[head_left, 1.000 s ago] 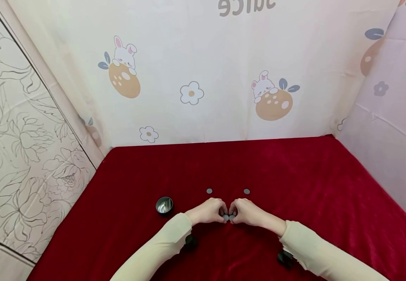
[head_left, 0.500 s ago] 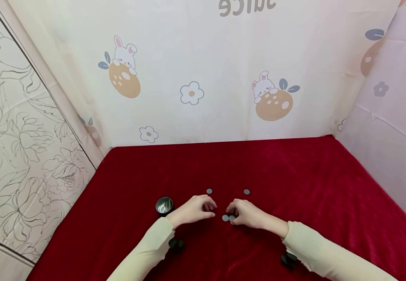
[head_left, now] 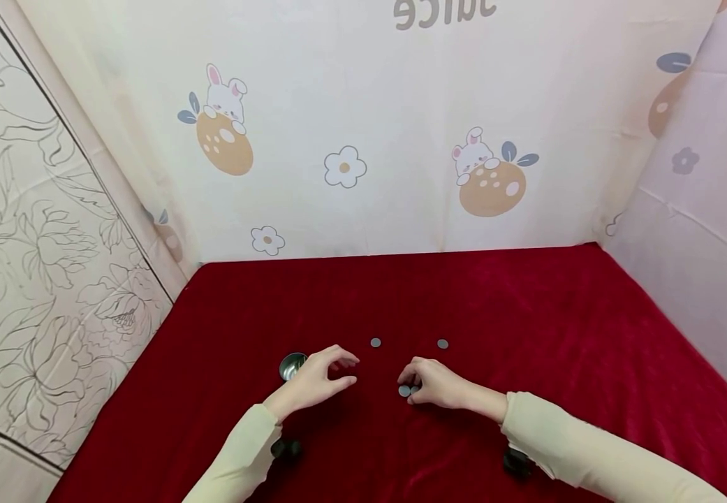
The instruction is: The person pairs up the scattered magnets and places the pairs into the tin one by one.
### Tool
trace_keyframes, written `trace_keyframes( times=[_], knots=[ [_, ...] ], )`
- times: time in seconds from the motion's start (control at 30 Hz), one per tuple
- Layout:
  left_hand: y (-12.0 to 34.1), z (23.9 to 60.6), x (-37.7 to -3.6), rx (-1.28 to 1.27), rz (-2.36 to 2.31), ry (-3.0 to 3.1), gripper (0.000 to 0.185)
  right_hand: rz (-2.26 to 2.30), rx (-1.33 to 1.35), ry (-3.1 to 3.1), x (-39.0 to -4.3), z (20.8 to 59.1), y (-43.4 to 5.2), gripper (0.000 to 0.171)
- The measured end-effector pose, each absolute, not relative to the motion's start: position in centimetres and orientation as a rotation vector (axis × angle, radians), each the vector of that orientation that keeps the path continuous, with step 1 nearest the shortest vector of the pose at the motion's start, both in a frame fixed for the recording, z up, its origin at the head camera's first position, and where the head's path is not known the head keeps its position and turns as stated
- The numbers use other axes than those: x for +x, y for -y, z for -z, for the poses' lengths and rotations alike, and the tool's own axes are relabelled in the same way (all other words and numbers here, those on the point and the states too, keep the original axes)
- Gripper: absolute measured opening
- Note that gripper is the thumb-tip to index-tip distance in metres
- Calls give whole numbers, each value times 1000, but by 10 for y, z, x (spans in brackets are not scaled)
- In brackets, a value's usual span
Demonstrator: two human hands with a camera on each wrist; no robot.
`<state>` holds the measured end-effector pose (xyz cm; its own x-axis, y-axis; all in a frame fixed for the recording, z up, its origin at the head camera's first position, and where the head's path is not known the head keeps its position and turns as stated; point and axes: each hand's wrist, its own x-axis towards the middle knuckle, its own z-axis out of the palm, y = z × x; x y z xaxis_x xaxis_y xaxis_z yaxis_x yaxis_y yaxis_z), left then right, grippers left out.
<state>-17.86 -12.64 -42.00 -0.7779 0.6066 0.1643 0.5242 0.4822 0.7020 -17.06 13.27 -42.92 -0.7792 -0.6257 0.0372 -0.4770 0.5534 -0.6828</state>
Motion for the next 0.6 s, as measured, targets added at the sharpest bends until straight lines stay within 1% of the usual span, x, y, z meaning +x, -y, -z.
trace_keyframes(
  times=[0.2,0.47,0.6],
  knots=[
    [145,419,-173,917,-1178,-2690,32,999,-1021,-2570,-172,430,-132,21],
    [164,420,-171,823,-1225,-2765,31,970,-1026,-2595,-172,430,-130,16],
    [173,421,-172,802,-1235,-2800,31,942,-1052,-2616,-173,429,-128,18]
  ],
)
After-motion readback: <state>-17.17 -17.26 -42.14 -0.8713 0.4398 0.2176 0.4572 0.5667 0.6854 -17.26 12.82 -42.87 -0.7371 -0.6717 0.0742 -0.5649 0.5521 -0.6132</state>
